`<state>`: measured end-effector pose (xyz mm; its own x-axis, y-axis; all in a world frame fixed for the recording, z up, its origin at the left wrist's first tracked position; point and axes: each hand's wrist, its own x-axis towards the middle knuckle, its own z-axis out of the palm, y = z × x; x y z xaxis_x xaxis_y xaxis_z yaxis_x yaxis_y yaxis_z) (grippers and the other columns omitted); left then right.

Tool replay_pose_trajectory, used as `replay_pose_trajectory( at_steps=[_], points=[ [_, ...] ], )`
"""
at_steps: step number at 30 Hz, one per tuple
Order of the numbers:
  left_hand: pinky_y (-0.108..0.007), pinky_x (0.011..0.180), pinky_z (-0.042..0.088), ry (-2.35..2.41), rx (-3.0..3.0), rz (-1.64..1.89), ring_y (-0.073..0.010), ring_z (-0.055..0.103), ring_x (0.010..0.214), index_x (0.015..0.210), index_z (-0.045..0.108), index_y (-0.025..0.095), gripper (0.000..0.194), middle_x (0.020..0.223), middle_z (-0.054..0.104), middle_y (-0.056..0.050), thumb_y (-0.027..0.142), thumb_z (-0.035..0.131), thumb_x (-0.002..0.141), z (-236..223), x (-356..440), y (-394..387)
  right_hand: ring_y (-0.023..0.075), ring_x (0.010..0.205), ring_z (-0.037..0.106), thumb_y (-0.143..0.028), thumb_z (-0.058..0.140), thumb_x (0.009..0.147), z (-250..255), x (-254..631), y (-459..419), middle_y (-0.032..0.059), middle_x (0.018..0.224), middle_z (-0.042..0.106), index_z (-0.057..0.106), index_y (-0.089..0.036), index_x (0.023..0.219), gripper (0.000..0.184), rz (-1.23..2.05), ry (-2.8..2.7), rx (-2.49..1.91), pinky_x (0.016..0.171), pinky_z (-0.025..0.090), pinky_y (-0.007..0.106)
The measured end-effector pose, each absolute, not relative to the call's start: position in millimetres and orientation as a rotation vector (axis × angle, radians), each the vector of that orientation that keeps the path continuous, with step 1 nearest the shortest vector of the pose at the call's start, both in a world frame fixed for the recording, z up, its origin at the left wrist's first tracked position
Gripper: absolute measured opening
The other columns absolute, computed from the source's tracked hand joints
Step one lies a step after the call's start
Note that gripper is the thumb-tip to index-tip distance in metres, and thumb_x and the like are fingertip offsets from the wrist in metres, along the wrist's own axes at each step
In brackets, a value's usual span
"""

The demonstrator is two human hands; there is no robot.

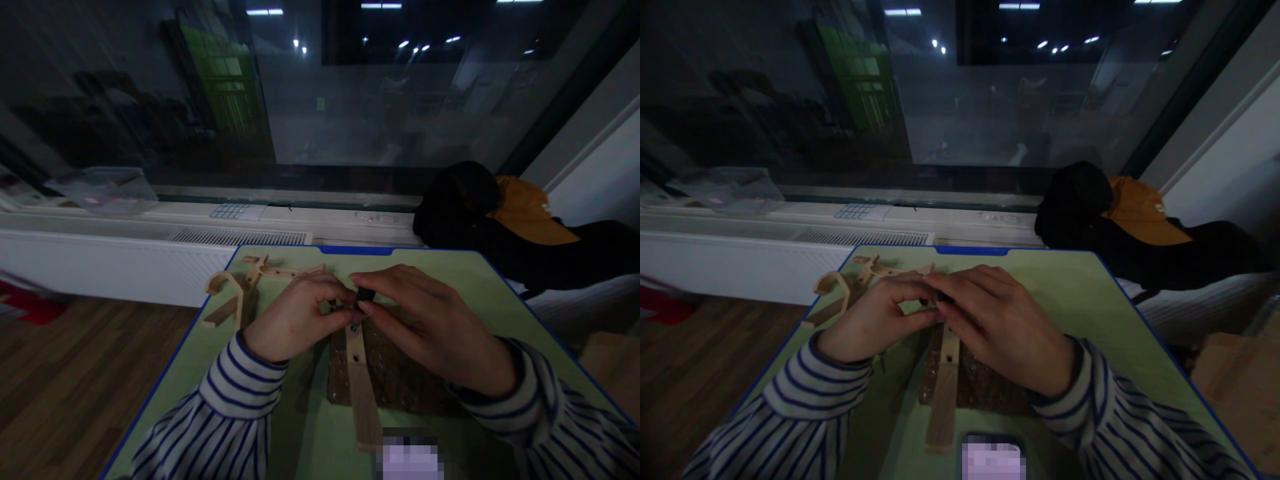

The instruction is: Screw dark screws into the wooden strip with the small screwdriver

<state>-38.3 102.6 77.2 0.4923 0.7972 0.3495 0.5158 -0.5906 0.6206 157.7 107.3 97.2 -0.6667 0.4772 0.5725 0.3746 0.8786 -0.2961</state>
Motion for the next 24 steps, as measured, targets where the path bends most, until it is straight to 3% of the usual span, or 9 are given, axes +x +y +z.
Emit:
replay_pose_trajectory(
  at_steps=[24],
  points=[
    [-0.033, 0.091, 0.041, 1.074, 2.295, 0.881, -0.017, 0.061, 0.089, 0.08, 0.068, 0.017, 0.013, 0.082, 0.069, -0.002, 0.028, 0.061, 0.081, 78.1, -38.2, 101.8, 0.0142, 0.095, 0.055, -0.016, 0.053, 0.086, 95.2, 157.4, 109.2, 0.0046, 0.105, 0.062, 0.047, -0.017, 0.12, 0.034, 0.239, -2.368, -0.621, 0.084, 0.046, 0.031]
  ],
)
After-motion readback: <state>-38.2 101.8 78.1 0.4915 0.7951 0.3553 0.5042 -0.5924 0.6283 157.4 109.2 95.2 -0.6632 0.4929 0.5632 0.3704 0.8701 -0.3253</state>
